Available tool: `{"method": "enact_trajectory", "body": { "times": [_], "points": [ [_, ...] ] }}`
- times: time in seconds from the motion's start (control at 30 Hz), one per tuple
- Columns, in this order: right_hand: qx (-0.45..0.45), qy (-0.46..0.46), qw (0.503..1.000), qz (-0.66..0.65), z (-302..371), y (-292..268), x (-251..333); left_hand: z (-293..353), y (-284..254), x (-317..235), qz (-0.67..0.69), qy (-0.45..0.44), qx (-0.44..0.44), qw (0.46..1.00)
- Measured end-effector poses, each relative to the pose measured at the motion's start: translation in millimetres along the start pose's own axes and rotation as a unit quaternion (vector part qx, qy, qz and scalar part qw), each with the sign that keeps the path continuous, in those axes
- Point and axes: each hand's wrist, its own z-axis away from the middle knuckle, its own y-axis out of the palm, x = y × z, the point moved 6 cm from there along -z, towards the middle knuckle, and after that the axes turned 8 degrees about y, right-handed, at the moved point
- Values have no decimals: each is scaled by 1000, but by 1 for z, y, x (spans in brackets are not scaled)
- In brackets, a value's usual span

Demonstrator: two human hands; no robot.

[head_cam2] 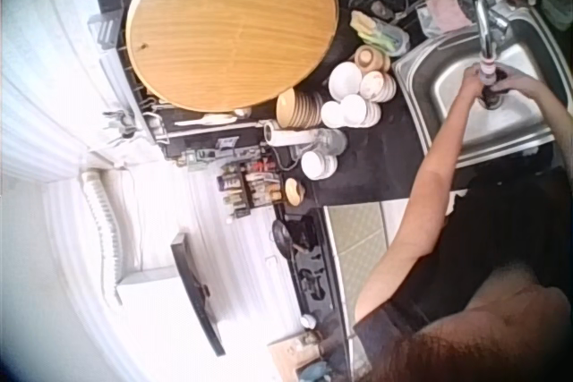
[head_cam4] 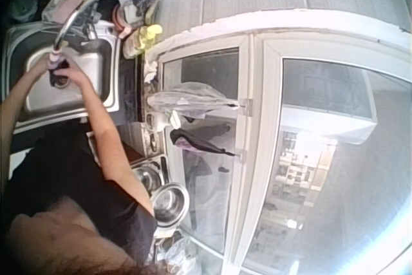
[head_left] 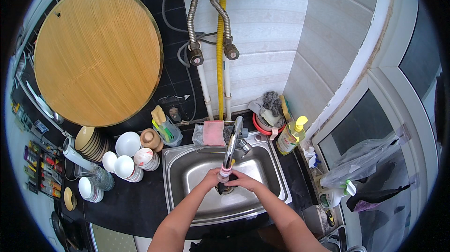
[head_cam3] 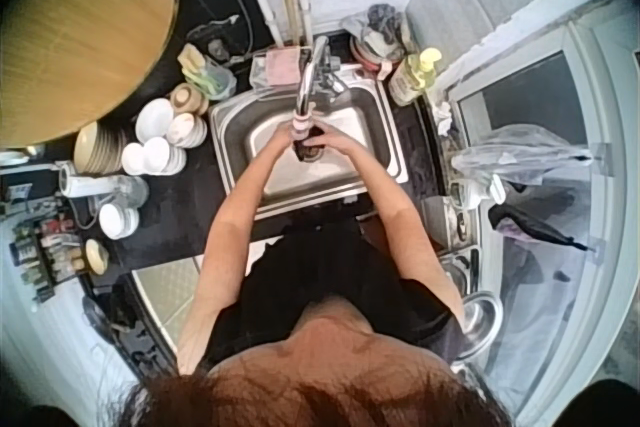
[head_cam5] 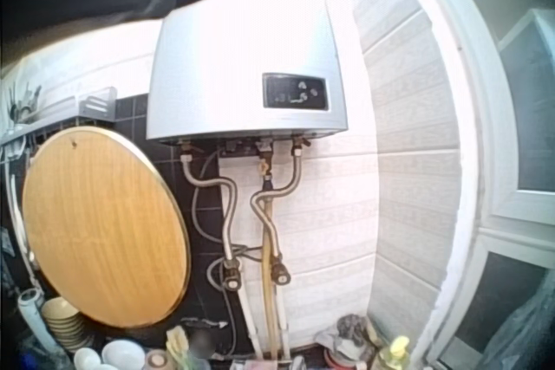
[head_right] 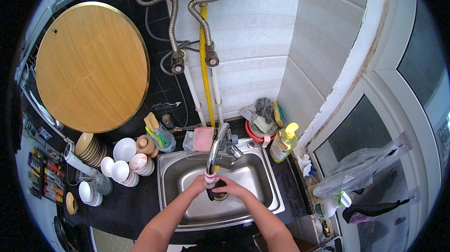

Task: The person washes a white bowl under running water in a kitchen sink, rinses it, and places it on a stack of clean dishes. They then rinse a yellow sponge under the tap and wipe the countertop and sink area with it. The person finishes by rinsing the sponge again and placing it on the counter.

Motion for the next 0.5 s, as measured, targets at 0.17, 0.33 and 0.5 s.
{"method": "enact_trajectory", "body": {
  "times": [0.17, 0.33, 0.5],
  "points": [
    [-193, 64, 979, 5, -22, -19, -31, -10, -19, 23, -27, 126, -136, 982],
    [-195, 87, 941, -263, -7, -9, -21, 19, -28, 55, 89, -136, -234, 959],
    [-121, 88, 917, -371, -8, 10, -11, 29, 6, 83, 187, -250, -127, 941]
  ]
}}
